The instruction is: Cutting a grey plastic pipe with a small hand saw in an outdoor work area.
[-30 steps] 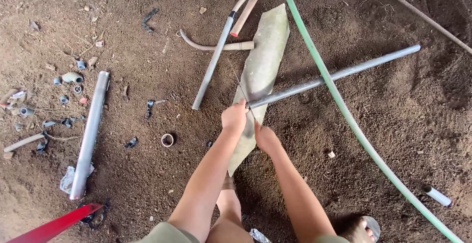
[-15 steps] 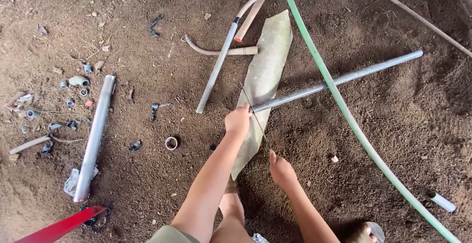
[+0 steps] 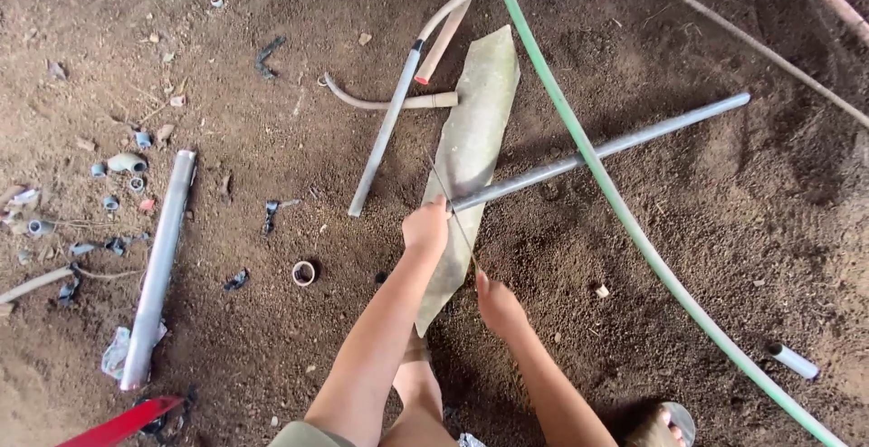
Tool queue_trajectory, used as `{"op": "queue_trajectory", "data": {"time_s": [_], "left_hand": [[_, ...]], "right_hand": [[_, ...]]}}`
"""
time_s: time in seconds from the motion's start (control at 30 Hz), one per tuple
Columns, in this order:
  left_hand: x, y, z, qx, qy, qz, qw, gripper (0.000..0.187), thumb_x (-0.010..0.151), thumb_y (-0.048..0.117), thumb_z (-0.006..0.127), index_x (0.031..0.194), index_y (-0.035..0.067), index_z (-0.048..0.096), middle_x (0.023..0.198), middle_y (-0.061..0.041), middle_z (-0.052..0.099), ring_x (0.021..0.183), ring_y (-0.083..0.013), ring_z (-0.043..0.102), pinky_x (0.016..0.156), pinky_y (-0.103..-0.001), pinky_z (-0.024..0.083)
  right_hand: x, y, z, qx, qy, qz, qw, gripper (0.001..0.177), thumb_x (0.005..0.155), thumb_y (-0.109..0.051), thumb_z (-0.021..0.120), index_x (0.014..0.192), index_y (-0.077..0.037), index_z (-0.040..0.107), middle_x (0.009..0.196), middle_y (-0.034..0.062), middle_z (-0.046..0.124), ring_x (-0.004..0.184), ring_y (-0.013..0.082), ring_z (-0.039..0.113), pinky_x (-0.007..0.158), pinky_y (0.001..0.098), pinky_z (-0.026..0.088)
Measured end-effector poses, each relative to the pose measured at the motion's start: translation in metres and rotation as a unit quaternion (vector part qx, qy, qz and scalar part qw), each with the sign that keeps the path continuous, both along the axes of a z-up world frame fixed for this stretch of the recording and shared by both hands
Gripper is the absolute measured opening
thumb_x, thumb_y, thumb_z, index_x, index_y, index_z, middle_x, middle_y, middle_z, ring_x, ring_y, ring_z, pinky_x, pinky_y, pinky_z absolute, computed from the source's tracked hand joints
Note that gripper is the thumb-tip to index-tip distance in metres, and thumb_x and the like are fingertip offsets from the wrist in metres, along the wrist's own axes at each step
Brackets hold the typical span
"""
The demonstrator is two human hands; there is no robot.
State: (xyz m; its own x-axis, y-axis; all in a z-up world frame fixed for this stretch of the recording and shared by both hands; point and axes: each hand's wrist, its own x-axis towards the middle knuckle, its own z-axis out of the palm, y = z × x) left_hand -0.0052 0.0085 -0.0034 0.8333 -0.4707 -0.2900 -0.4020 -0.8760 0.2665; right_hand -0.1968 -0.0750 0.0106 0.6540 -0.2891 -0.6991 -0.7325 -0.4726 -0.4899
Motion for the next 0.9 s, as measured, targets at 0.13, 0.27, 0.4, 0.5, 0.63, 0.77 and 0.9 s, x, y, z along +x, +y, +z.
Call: {"op": "queue_trajectory", "data": {"time_s": [0.13,0.27,0.4,0.5,0.63,0.77,0.9], "left_hand": [[-0.002,0.000,0.007,-0.007,0.011,0.010,1.000,0.027,0.110,0.027,0.050,0.131,0.015,0.061,0.106,-0.014,0.078,0.102,-0.0367,0.080,0.088,-0.054,0.063],[-0.003,-0.002,0.001,0.005,-0.003,0.002,1.000,0.026,0.110,0.027,0.051,0.132,0.016,0.060,0.105,-0.012,0.077,0.100,-0.0355,0.080,0.086,-0.054,0.063],[-0.001,-0.003,-0.002,0.006,-0.007,0.006,1.000,0.024,0.109,0.023,0.050,0.129,0.015,0.061,0.105,-0.013,0.077,0.100,-0.0361,0.080,0.086,-0.053,0.063],[-0.004,-0.001,0.013,-0.002,0.010,0.017,1.000,0.025,0.110,0.021,0.047,0.129,0.015,0.062,0.104,-0.013,0.078,0.101,-0.0352,0.080,0.086,-0.052,0.062],[-0.004,-0.003,0.009,0.004,-0.001,0.004,1.000,0.024,0.109,0.018,0.047,0.127,0.014,0.062,0.105,-0.014,0.078,0.100,-0.0361,0.080,0.086,-0.053,0.063],[-0.004,-0.004,0.002,-0.001,-0.032,0.005,0.999,0.024,0.108,0.020,0.049,0.127,0.016,0.062,0.099,-0.012,0.077,0.095,-0.0366,0.080,0.082,-0.054,0.063],[-0.005,-0.003,0.002,0.004,-0.050,0.000,0.999,0.023,0.107,0.021,0.049,0.126,0.017,0.062,0.099,-0.012,0.077,0.094,-0.0356,0.080,0.081,-0.053,0.063]], "right_hand": [[-0.022,-0.002,0.030,-0.002,0.027,-0.005,1.000,0.085,0.118,-0.053,0.012,0.137,0.010,0.064,0.115,0.0329,0.075,0.108,0.0379,0.079,0.090,0.0493,0.067],[0.009,-0.007,0.017,-0.060,0.004,0.083,0.995,0.072,0.116,-0.040,0.015,0.139,0.011,0.061,0.115,0.0315,0.075,0.111,0.0382,0.078,0.091,0.0490,0.066],[0.059,-0.001,0.019,-0.157,-0.070,0.281,0.944,0.056,0.107,-0.004,0.032,0.160,0.012,0.039,0.111,0.0290,0.075,0.100,0.0363,0.079,0.080,0.0469,0.069],[0.083,-0.007,0.013,-0.089,-0.074,0.139,0.984,0.057,0.110,-0.015,0.029,0.154,0.017,0.046,0.101,0.0286,0.076,0.089,0.0323,0.080,0.073,0.0415,0.068],[0.031,-0.025,-0.062,-0.181,-0.144,0.282,0.931,0.055,0.101,-0.003,0.044,0.153,0.014,0.047,0.110,0.0321,0.076,0.095,0.0417,0.080,0.076,0.0522,0.069],[-0.037,-0.014,-0.020,-0.012,-0.006,0.010,1.000,0.082,0.113,-0.059,0.020,0.113,0.001,0.076,0.101,0.0260,0.079,0.101,0.0401,0.080,0.086,0.0522,0.065],[-0.028,-0.006,-0.014,0.014,-0.030,-0.028,0.999,0.082,0.112,-0.060,0.023,0.097,-0.001,0.077,0.090,0.0246,0.080,0.093,0.0406,0.081,0.081,0.0532,0.062]]}}
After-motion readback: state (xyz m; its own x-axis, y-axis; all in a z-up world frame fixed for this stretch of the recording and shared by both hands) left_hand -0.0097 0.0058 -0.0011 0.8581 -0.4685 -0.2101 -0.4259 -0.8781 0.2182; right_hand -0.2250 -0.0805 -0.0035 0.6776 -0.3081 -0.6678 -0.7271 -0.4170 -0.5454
